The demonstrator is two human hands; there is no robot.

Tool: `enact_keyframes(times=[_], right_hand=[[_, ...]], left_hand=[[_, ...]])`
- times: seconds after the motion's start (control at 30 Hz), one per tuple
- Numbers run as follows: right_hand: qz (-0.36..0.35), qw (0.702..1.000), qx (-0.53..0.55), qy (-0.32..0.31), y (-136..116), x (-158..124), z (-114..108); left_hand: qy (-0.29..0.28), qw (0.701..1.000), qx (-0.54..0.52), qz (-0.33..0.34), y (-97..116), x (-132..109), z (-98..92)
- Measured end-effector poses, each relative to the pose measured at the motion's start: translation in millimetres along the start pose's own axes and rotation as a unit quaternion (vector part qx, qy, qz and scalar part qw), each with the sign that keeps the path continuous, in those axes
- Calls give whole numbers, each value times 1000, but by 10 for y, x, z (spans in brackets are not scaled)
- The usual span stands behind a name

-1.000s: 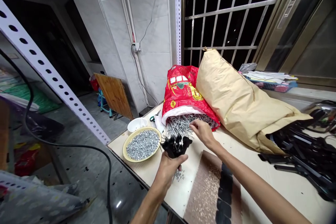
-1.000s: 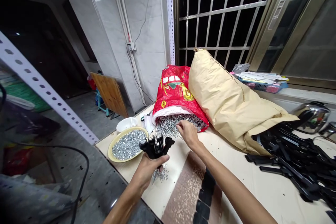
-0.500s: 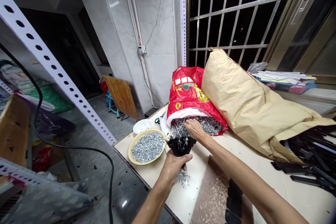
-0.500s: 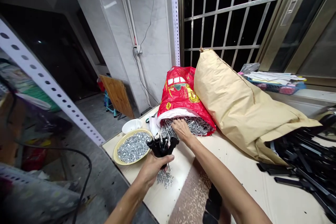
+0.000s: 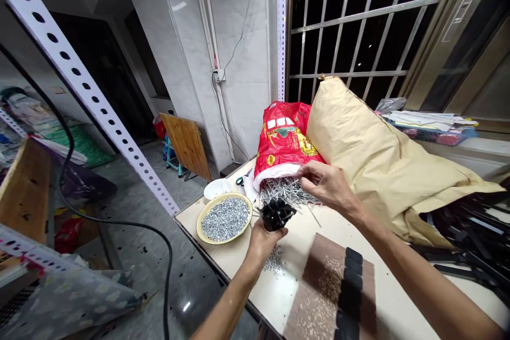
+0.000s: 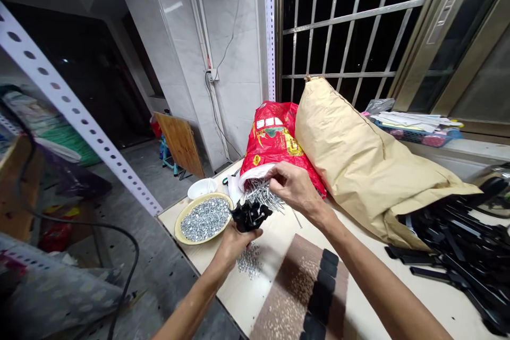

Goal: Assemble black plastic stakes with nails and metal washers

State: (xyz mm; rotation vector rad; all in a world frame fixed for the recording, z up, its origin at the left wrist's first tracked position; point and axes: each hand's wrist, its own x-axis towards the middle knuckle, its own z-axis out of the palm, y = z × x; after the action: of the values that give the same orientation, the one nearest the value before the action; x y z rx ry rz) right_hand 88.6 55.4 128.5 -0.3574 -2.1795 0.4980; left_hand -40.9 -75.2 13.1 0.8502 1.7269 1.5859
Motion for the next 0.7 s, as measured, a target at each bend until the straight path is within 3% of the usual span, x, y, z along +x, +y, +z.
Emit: enact_keyframes(times=[0.13,0.27,0.4,0.5,0.6,0.63,0.7], right_hand=[[-3,995,22,-99,-206,33,-150],[-41,993,11,-112,-284,37,-152],[-65,985,3,-161,-326,33,-145],[-58,980,19,-190,-217,30,-172],[56,973,-96,-200,123,-73,-188],[117,955,-168,-212,271,-150,-173],[232,889,-301,-254,558,-367,-95]], left_hand=[[4,995,73,61,36,-23,45],[-16,990,86,112,58,-58,73],[-39,990,85,106,103,-80,113],[-43,994,71,69,146,-101,144],[-43,999,16,24,182,-131,157],[-45,999,-1,16,192,-139,161],[-53,998,-32,7,206,-149,179]])
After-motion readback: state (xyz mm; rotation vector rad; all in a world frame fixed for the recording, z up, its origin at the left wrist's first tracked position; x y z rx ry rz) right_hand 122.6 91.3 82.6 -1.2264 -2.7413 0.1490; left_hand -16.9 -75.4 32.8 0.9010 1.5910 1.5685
